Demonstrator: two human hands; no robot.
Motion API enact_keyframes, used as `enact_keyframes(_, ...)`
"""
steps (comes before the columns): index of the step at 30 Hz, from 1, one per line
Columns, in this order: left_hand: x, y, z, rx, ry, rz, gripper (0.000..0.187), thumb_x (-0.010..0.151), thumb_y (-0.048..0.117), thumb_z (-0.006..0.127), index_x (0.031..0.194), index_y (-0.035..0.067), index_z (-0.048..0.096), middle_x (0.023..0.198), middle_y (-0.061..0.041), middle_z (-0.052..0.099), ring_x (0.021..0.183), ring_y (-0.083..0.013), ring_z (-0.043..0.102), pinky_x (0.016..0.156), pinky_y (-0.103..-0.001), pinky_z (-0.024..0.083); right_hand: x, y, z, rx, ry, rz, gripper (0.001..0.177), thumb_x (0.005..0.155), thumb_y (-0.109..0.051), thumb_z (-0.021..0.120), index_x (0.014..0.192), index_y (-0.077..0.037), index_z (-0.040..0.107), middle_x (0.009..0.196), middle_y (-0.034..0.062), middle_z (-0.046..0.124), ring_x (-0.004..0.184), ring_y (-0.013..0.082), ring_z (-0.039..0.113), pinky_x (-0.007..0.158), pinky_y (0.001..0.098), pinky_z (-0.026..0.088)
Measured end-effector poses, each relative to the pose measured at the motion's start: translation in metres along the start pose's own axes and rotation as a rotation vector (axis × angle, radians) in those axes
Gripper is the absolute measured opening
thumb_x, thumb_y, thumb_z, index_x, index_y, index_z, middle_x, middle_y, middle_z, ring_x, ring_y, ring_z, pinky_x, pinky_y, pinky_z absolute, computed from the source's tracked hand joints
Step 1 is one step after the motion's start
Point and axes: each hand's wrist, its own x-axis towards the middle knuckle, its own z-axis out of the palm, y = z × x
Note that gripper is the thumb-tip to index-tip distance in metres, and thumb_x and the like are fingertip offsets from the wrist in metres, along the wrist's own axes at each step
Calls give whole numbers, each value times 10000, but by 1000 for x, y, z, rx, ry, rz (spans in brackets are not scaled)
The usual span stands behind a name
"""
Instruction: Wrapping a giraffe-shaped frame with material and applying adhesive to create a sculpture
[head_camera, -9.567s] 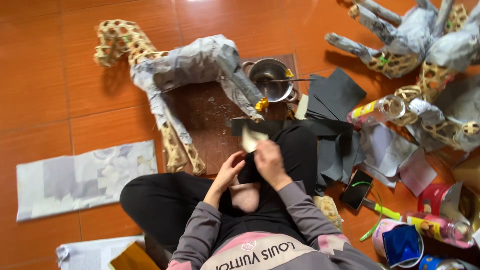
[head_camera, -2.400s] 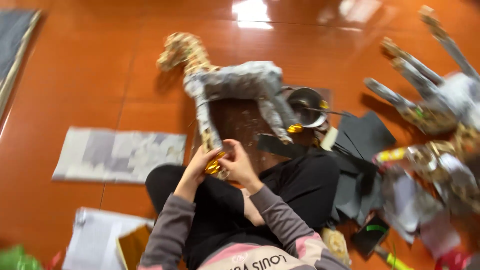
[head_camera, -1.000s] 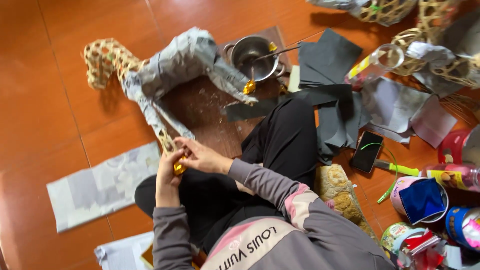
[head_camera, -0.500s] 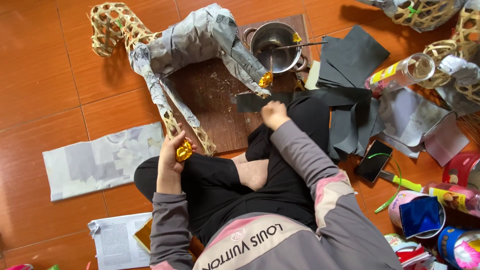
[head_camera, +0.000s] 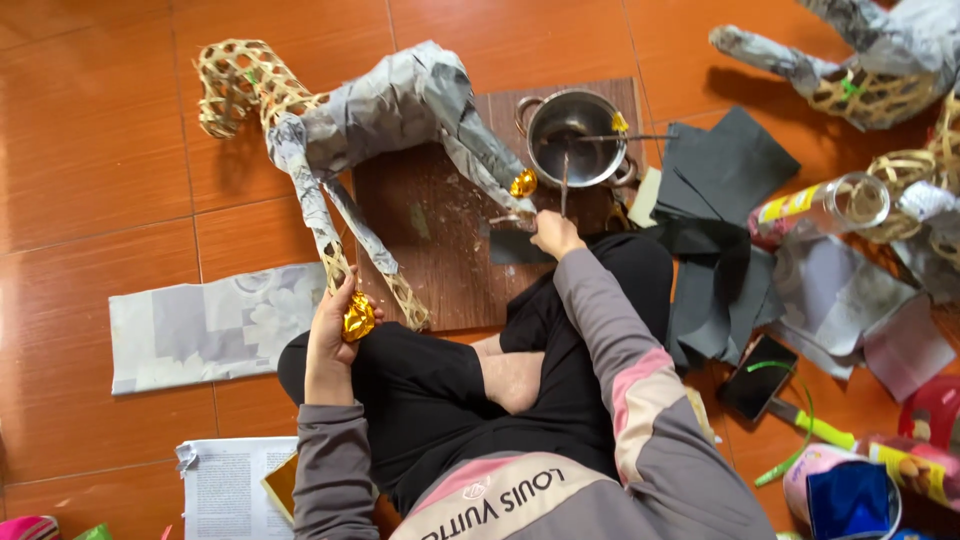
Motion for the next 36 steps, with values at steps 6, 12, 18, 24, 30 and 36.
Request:
enact_keyframes(6, 1, 9, -18, -4, 0, -5, 428, 935, 349, 653, 1325, 209, 548, 672, -239, 596, 584, -374, 686, 468, -435, 605, -53, -26, -62, 188, 124, -92, 257, 868, -163, 666, 1113, -89, 633, 1124, 152, 697, 1106, 346, 643, 919, 489, 517)
enact_keyframes(12, -2, 8, -19, 0, 0, 5, 462, 913, 342, 675, 1331, 195, 547, 673, -239, 600, 581, -371, 688, 473, -435, 607, -66, -37, -89, 557, 256, -86, 196, 895, -179, 590, 1064, -197, 687, 1047, 70, 719, 1066, 287, 652, 925, 453, 510)
enact_keyframes(18, -16, 9, 1, -1, -41, 2, 453, 916, 313, 661, 1333, 181, 540, 654, -236, 602, 552, -362, 686, 465, -433, 605, -39, 1, -103, 501, 1005, 45, 166, 902, -78, 594, 1063, -104, 627, 961, 164, 683, 961, 401, 631, 834, 493, 505)
enact_keyframes(24, -19, 11, 17, 12, -94, -21, 501, 915, 320, 655, 1360, 148, 502, 647, -239, 598, 539, -355, 683, 450, -435, 599, -17, -13, -143, 356, 860, -113, 89, 835, -136, 735, 885, -104, 670, 814, 105, 672, 841, 333, 667, 731, 427, 533)
enact_keyframes(30, -12, 10, 21, 8, -74, -47, 504, 930, 355, 630, 1366, 141, 493, 674, -248, 608, 581, -359, 696, 492, -446, 614, 11, -34, -157, -515, 882, -106, 98, 765, -155, 720, 807, -142, 632, 899, 49, 549, 899, 254, 583, 661, 355, 525)
enact_keyframes(36, -8, 11, 28, -87, -79, -93, 515, 924, 308, 649, 1376, 121, 486, 701, -249, 620, 655, -381, 710, 581, -483, 627, 69, -10, -119, 258, 199, 54, 238, 730, -309, 637, 933, -185, 625, 955, 106, 654, 1009, 353, 644, 806, 475, 532)
